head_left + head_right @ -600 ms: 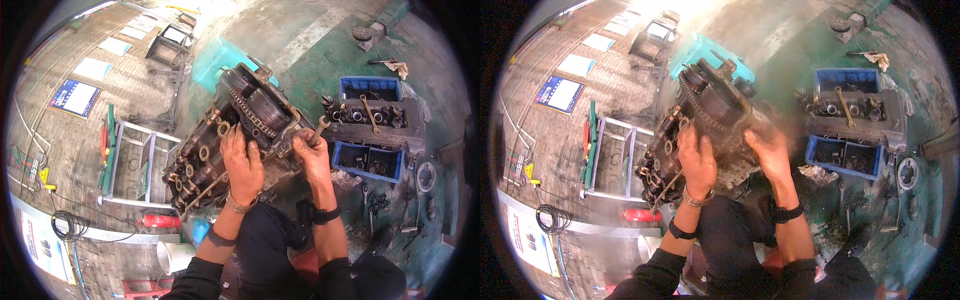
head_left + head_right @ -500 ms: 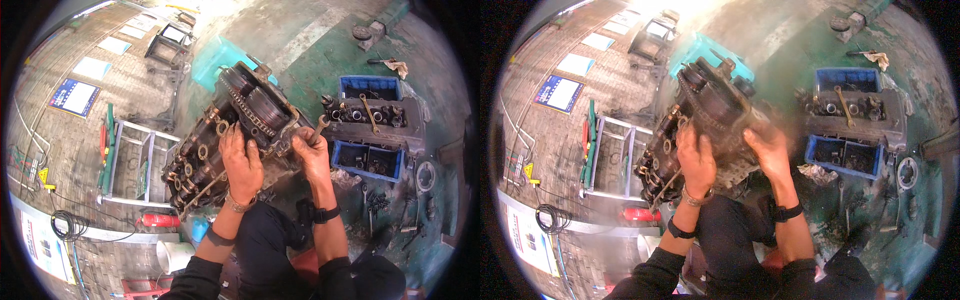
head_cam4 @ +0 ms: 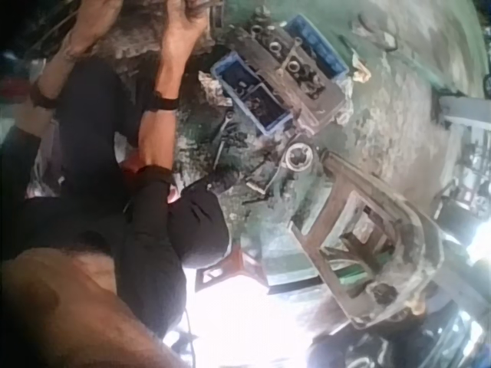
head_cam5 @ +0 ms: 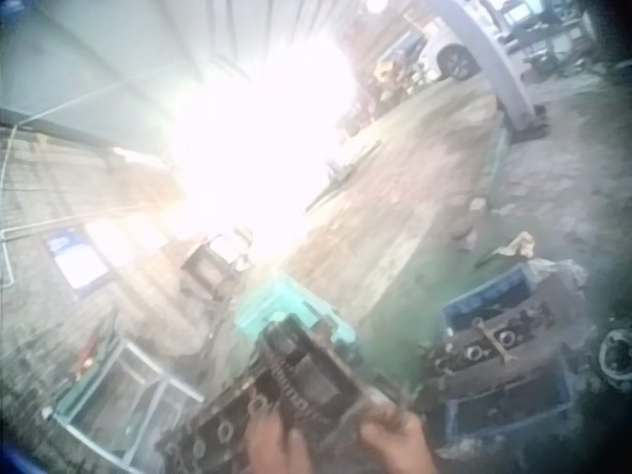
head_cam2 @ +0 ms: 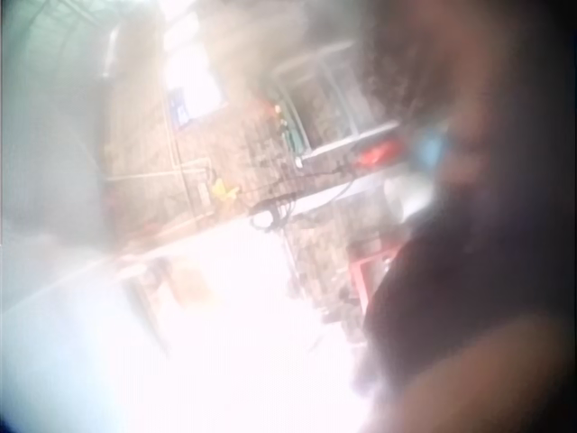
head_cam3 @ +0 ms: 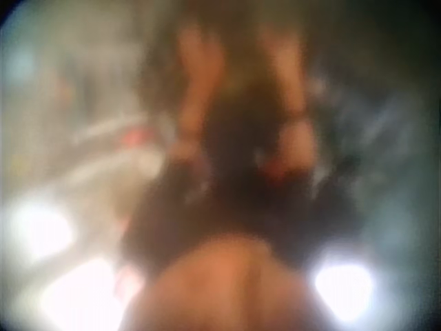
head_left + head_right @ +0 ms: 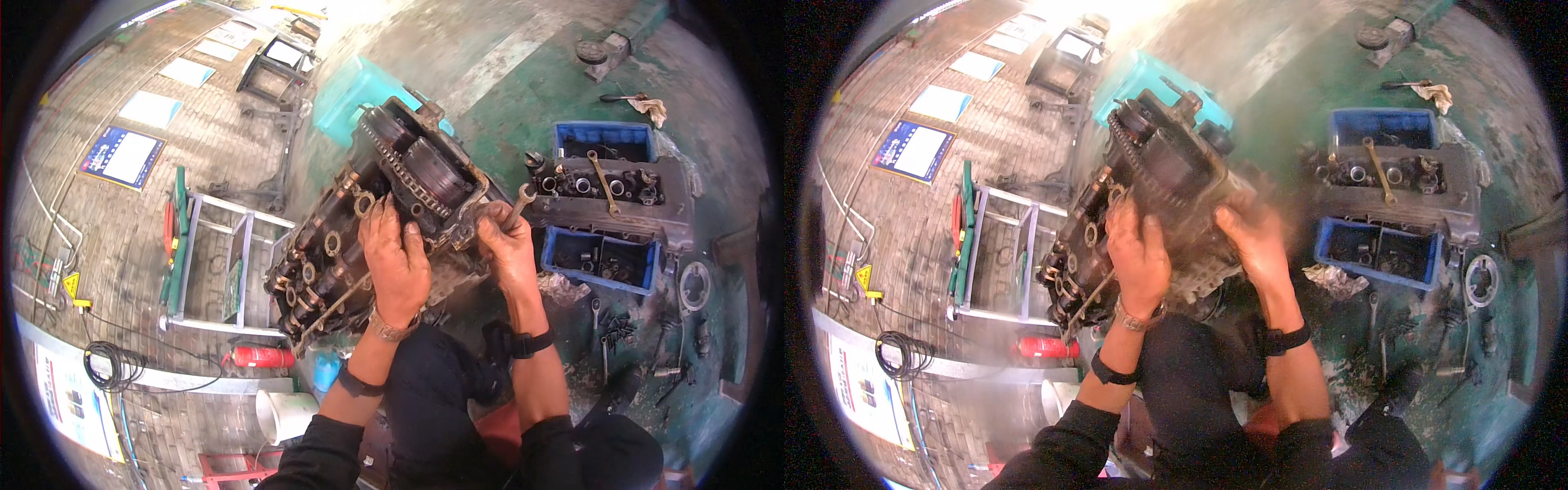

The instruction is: The person holds a disassembled engine cylinder head and repeatedly rotates and tilts it to view the camshafts, timing chain, and valve train. The person uses both hands to stabilize and reposition the component while inspecting internal surfaces.

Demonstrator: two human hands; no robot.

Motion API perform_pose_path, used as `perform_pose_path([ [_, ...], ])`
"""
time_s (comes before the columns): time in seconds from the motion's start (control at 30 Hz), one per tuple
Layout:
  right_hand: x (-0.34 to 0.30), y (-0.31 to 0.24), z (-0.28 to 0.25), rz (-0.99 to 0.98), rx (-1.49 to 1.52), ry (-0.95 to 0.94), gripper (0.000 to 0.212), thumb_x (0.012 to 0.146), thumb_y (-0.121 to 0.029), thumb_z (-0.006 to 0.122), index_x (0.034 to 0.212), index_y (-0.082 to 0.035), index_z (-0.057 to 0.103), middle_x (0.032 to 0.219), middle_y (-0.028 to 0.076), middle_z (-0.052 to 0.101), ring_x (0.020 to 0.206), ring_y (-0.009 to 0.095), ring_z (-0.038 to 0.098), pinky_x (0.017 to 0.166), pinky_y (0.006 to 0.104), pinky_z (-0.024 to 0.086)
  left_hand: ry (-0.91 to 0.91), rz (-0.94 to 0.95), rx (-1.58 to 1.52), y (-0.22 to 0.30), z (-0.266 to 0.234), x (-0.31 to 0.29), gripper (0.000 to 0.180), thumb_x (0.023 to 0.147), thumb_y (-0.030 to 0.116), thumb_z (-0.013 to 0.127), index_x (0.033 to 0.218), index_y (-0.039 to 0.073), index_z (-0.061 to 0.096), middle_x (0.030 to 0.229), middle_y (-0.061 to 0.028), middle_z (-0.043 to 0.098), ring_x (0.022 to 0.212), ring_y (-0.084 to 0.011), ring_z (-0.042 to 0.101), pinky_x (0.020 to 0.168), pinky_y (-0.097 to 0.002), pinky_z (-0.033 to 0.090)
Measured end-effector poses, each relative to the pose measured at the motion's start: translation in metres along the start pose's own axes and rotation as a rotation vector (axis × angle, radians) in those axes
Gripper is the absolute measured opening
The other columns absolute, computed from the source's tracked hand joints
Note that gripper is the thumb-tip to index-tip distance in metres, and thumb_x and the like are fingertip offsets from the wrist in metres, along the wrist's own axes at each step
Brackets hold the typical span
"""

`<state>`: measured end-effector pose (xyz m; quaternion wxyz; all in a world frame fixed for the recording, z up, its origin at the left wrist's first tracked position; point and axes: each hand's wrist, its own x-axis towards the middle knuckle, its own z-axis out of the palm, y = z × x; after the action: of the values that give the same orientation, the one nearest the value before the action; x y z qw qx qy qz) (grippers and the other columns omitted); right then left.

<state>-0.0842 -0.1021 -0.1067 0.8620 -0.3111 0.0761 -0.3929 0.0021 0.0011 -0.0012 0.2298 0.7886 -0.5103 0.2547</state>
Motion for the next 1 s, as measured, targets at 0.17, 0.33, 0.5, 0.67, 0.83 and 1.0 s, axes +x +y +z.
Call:
perform_pose_path([
  [0.17, 0.002, -0.001, -0.004, -0.052, -0.010, 0.000, 0.030, 0.087, -0.025, 0.077, 0.099, -0.003, 0.063, 0.083, -0.002, 0.057, 0.067, 0.007, 0.046, 0.060, 0.0236, 0.035, 0.001, 0.021, 0.020, -0.002, 0.001, 0.000, 0.037, 0.093, 0.010, 0.050, 0.126, -0.007, 0.056, 0.124, -0.0270, 0.058, 0.117, -0.0441, 0.052, 0.105, -0.0476, 0.037],
  [0.33, 0.000, -0.009, -0.009, 0.064, -0.132, 0.027, 0.039, 0.087, -0.024, 0.076, 0.112, 0.004, 0.065, 0.102, 0.006, 0.068, 0.089, 0.014, 0.060, 0.081, 0.0291, 0.049, 0.001, 0.008, -0.008, 0.002, 0.000, 0.000, 0.041, 0.091, 0.009, 0.052, 0.127, -0.010, 0.053, 0.124, -0.0286, 0.057, 0.118, -0.0459, 0.050, 0.106, -0.0496, 0.034],
  [0.5, 0.000, -0.006, 0.000, 0.027, 0.005, 0.028, 0.022, 0.090, -0.017, 0.072, 0.102, 0.000, 0.067, 0.088, -0.002, 0.064, 0.077, 0.007, 0.055, 0.067, 0.0243, 0.045, 0.013, 0.011, 0.066, 0.005, -0.001, 0.001, 0.033, 0.094, 0.010, 0.053, 0.120, -0.010, 0.057, 0.119, -0.0284, 0.059, 0.112, -0.0436, 0.055, 0.100, -0.0455, 0.041],
  [0.67, 0.004, -0.007, 0.000, 0.078, 0.033, -0.016, 0.015, 0.091, -0.017, 0.071, 0.091, -0.002, 0.069, 0.077, -0.005, 0.061, 0.071, 0.005, 0.052, 0.063, 0.0237, 0.044, 0.002, 0.024, 0.040, 0.005, -0.001, 0.002, 0.031, 0.093, 0.007, 0.052, 0.120, -0.009, 0.056, 0.115, -0.0252, 0.060, 0.106, -0.0406, 0.057, 0.096, -0.0437, 0.043],
  [0.83, 0.005, -0.009, -0.003, -0.069, -0.037, -0.055, 0.014, 0.091, -0.016, 0.070, 0.089, -0.002, 0.068, 0.078, -0.004, 0.061, 0.072, 0.006, 0.052, 0.064, 0.0255, 0.044, -0.006, 0.033, 0.002, 0.004, -0.001, 0.003, 0.034, 0.095, 0.009, 0.051, 0.123, -0.009, 0.055, 0.116, -0.0249, 0.060, 0.107, -0.0399, 0.057, 0.097, -0.0433, 0.042],
  [1.0, 0.004, -0.006, -0.001, -0.040, -0.021, -0.057, 0.016, 0.090, -0.016, 0.072, 0.094, -0.002, 0.065, 0.084, -0.004, 0.061, 0.079, 0.006, 0.052, 0.071, 0.0244, 0.044, -0.032, 0.061, -0.013, 0.002, -0.002, 0.003, 0.038, 0.098, 0.016, 0.048, 0.126, -0.009, 0.055, 0.119, -0.0254, 0.061, 0.110, -0.0406, 0.057, 0.099, -0.0437, 0.041],
])
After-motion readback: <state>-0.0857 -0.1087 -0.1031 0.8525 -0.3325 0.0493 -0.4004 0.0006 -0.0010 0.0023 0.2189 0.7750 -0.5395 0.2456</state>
